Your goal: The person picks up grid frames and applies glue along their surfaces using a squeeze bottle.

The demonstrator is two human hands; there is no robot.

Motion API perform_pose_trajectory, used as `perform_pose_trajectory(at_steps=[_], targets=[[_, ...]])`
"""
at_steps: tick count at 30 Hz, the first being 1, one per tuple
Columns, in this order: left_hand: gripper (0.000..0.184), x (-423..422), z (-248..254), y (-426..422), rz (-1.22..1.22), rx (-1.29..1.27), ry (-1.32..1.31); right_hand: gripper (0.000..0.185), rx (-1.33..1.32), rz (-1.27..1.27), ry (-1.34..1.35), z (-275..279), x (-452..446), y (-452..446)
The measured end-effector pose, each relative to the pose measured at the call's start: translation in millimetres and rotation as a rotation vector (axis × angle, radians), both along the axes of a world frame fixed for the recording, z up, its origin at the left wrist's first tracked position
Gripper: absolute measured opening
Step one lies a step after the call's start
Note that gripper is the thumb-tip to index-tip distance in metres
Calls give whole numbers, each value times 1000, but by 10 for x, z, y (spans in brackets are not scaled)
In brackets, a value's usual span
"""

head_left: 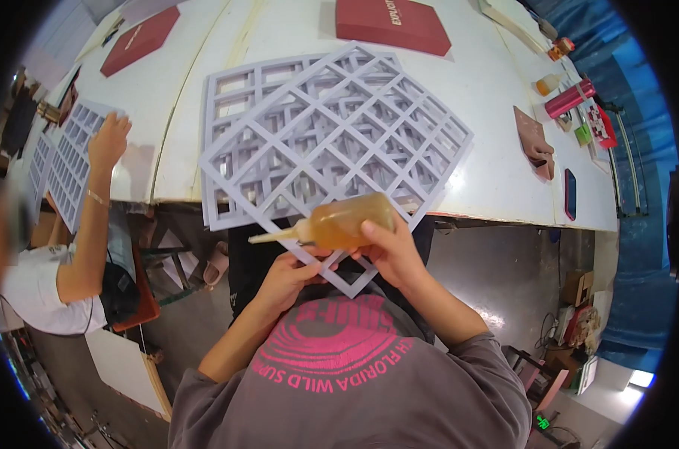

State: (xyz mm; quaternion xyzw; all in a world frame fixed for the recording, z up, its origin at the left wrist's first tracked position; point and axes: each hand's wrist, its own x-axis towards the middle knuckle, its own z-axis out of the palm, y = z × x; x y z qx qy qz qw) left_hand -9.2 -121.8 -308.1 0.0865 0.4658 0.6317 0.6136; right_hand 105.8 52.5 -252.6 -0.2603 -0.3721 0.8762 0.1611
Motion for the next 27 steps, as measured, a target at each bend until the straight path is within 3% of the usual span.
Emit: perform_pose_trajectory(at_steps=[2, 6, 10, 18, 27], targets=[[37, -64, 21, -16, 42, 56, 37, 43, -66, -77, 98, 1, 68, 296], [42, -132, 6, -20, 221, 66, -13, 33, 262, -533, 34, 17, 223, 1014], [45, -159, -10, -85, 214, -6, -127, 48, 436, -739, -52, -70, 392, 1784], [40, -38, -6, -123, 70, -37, -104, 57, 580, -737, -192, -210, 287, 2325], [43, -51, -16, -120, 46, -88, -90, 46, 498, -534, -199, -154, 514, 1562]])
